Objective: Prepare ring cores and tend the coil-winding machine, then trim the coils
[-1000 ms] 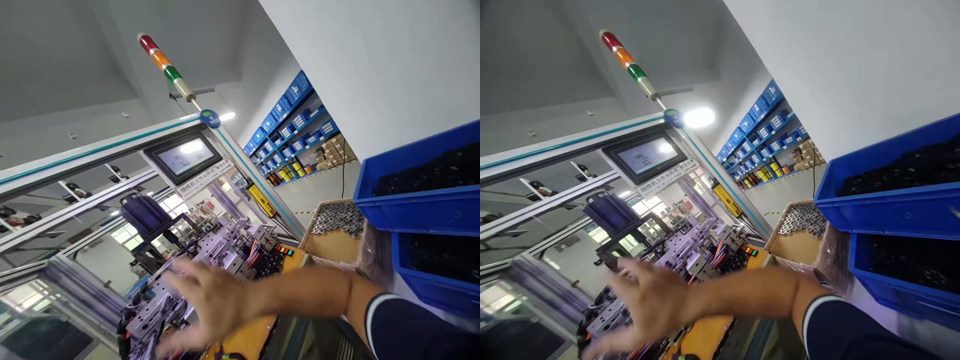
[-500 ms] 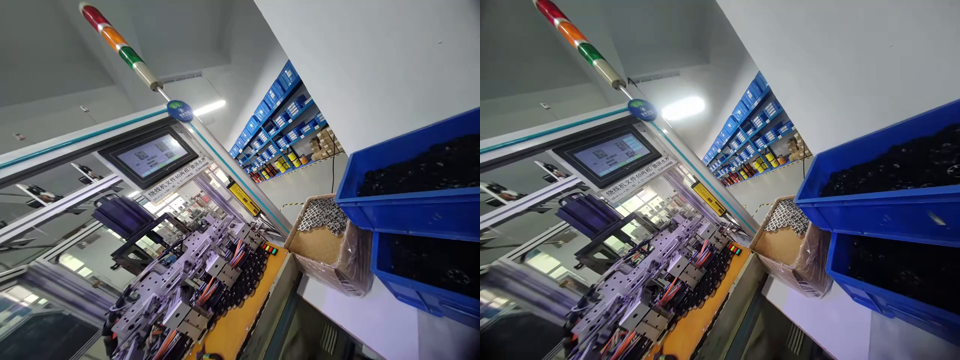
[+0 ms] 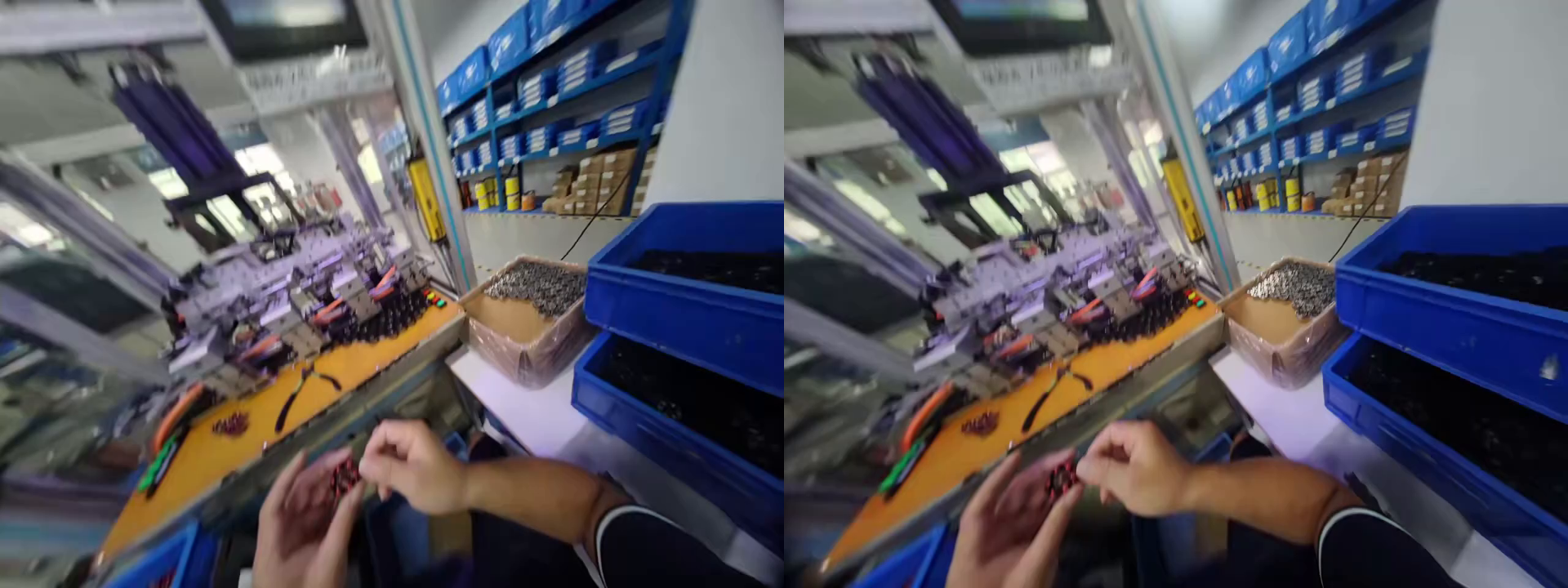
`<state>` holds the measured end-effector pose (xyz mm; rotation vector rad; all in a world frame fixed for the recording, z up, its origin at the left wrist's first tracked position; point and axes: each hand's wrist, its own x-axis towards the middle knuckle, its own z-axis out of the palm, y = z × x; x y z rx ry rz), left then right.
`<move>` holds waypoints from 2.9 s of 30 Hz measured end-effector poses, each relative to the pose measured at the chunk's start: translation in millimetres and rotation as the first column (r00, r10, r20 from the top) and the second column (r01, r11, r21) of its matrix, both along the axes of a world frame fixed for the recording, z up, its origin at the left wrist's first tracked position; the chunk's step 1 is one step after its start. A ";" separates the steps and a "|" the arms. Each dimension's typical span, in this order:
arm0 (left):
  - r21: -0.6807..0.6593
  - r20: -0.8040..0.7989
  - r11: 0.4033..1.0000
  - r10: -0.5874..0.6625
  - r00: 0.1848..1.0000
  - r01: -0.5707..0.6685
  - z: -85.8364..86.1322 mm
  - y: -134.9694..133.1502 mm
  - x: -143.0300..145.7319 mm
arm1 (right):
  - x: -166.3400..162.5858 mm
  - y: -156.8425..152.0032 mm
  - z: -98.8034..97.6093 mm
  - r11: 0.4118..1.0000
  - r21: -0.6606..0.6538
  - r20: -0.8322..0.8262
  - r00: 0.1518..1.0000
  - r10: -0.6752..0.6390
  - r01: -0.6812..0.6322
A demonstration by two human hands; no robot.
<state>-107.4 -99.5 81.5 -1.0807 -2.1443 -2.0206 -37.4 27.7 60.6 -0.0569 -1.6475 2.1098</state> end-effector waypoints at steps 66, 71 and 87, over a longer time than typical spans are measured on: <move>0.036 0.501 0.999 -0.048 0.864 0.035 -60.6 -138.2 -3.1 | -29.5 -52.3 13.3 0.785 0.380 0.239 0.872 0.427 -0.489; 0.001 0.421 0.998 -0.061 0.905 0.067 -59.1 -131.9 -1.0 | -29.0 -52.8 21.7 0.748 0.213 0.436 0.746 0.503 -0.628; 0.089 0.460 0.983 -0.184 0.868 0.161 -71.1 -135.3 -8.4 | -30.6 -46.2 26.0 0.572 0.490 0.397 0.752 0.526 -0.658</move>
